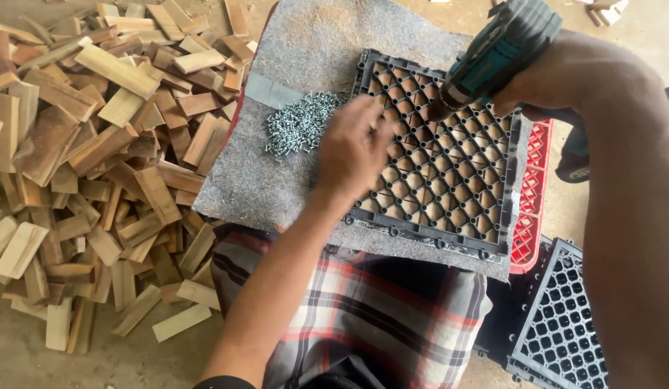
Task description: Assembling wooden floor tiles by screwing wooden slats onto a plastic base grid using a cordless power drill.
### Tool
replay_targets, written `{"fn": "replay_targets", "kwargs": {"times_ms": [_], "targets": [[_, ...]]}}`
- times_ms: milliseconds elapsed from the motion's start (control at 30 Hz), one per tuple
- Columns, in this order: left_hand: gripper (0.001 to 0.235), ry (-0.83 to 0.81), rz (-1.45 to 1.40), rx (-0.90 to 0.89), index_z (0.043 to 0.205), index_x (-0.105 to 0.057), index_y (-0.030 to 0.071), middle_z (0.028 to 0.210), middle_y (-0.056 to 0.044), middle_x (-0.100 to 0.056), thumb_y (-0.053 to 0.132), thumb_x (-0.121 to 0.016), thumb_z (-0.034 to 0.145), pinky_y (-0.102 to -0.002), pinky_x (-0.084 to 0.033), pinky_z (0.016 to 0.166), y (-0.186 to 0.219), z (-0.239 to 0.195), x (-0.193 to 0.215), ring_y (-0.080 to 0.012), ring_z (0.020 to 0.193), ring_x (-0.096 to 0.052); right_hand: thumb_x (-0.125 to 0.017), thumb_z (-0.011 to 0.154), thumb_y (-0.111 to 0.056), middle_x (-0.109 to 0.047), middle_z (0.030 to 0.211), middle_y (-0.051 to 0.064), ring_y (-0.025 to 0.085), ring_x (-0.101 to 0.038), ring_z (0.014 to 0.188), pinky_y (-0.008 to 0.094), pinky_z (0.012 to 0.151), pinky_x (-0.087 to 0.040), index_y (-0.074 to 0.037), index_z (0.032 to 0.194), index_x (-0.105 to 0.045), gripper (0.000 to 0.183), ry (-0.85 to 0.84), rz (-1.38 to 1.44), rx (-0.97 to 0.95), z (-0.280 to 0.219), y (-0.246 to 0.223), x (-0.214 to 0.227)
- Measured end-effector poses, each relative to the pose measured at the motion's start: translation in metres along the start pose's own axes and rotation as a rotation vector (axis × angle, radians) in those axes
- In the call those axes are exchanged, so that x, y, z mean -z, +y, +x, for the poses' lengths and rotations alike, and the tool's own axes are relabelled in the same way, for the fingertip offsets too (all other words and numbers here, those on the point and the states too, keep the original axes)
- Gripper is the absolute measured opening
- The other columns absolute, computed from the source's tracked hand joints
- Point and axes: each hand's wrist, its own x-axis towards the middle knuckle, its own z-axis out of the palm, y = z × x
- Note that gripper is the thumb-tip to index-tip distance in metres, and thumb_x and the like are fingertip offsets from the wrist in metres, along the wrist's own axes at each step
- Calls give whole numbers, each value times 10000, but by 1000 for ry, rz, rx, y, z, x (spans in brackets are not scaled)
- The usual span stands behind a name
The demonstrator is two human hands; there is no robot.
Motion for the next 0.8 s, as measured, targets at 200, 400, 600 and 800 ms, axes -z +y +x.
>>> {"fn": "replay_targets", "kwargs": {"times_ms": [200,400,600,800], "targets": [[741,-83,600,545,1454,-492,173,1471,-163,-455,652,-605,899,-659,-250,1147,-100,7,61,-375,1375,-377,-828,811,-102,-748,997,223,386,-684,870,478,767,-534,-47,1169,-767,367,21,-211,114,-2,5,-2],[113,175,393,300,882,-790,181,986,-54,-682,287,-828,867,-563,-395,973,-125,-5,55,-321,1019,-572,-737,911,-36,-712,1090,177,316,-668,946,429,860,-573,-83,1241,-692,336,3,-91,126,-42,26,-27],[394,193,500,84,1098,-749,157,1108,-61,-680,504,-761,912,-507,-341,983,-128,-7,56,-286,1074,-558,-763,823,16,-634,1044,106,267,-581,849,413,737,-488,-110,1246,-630,461,151,364,105,-76,73,-44],[209,78,532,196,923,-761,227,990,6,-689,386,-856,827,-460,-361,906,-129,-6,52,-244,966,-581,-773,858,-101,-680,1142,168,312,-640,962,444,859,-507,-139,1451,-579,625,250,503,54,-103,106,-55]]}}
